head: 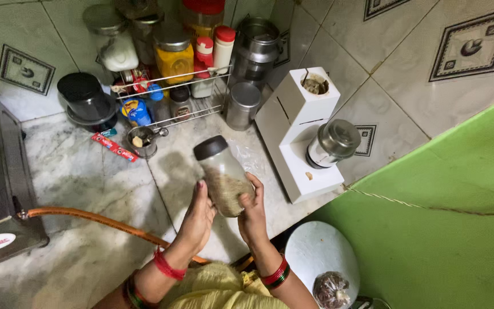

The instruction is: The person opens a spice jar, pours its seed contents into a small container, and closes the lids. They then open a blue plastic bottle, pour seeds into it, close it, and place it on the spice rack, before opening another jar, pouring out its contents, and returning it to the rack.

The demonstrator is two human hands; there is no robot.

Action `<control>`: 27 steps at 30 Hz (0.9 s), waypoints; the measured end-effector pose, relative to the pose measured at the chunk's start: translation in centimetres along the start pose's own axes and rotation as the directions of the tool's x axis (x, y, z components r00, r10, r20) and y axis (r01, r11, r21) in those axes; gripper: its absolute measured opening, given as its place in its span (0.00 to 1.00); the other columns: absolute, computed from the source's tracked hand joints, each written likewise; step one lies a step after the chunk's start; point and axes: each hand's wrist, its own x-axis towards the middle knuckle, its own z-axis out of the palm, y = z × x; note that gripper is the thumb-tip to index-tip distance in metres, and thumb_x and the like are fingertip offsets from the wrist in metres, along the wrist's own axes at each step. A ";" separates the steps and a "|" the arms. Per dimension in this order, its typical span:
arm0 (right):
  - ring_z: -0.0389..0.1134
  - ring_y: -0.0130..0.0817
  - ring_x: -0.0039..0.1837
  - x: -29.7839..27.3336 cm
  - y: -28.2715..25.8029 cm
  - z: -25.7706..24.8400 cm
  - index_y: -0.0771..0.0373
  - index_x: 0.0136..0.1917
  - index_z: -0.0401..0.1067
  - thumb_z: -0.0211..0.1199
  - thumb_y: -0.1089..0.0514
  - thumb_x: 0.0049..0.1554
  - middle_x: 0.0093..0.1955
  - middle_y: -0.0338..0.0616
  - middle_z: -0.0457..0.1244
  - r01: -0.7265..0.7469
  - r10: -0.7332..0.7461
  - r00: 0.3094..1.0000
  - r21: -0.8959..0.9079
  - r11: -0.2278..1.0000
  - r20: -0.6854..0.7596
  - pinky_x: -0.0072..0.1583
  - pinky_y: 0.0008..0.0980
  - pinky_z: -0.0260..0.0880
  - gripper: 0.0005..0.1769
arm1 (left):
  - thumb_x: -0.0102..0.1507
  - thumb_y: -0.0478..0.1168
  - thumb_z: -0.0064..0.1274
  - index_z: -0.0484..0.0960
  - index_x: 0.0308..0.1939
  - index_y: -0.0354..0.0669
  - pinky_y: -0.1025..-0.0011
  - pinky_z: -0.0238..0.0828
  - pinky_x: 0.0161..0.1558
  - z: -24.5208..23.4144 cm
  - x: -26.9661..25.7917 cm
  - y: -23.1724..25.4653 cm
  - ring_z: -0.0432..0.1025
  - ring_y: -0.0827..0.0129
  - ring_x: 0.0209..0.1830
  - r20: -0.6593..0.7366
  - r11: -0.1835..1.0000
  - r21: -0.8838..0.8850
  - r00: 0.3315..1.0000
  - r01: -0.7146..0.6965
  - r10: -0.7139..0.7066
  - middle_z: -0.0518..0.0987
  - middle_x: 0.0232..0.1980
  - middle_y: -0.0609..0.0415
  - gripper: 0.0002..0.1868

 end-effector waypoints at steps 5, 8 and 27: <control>0.69 0.47 0.56 2.3 0.4 -1.6 0.69 0.72 0.54 0.59 0.36 0.61 0.64 0.62 0.59 -0.358 0.493 0.868 0.618 0.700 -0.055 0.51 0.41 0.78 0.41 | 0.67 0.52 0.46 0.55 0.77 0.46 0.58 0.53 0.75 -2.9 2.1 -0.1 0.58 0.60 0.77 0.036 0.929 0.367 0.999 -0.043 0.032 0.63 0.76 0.49 0.36; 0.70 0.47 0.53 0.2 1.3 -0.9 0.69 0.71 0.56 0.56 0.35 0.62 0.60 0.62 0.60 -0.460 0.475 0.869 0.570 0.680 0.135 0.50 0.38 0.78 0.40 | 0.59 0.47 0.60 0.62 0.73 0.44 0.57 0.57 0.72 -4.3 3.9 -0.3 0.63 0.60 0.72 -0.007 0.925 0.380 1.000 0.000 0.003 0.70 0.69 0.47 0.40; 0.72 0.48 0.49 0.6 -10.0 3.7 0.62 0.61 0.72 0.70 0.33 0.52 0.50 0.51 0.67 0.441 -0.378 0.859 -0.874 0.205 0.345 0.50 0.41 0.74 0.37 | 0.43 0.42 0.71 0.72 0.62 0.44 0.48 0.55 0.66 1.9 0.2 4.0 0.64 0.48 0.65 0.594 -0.356 0.802 0.701 -0.479 0.394 0.71 0.62 0.43 0.43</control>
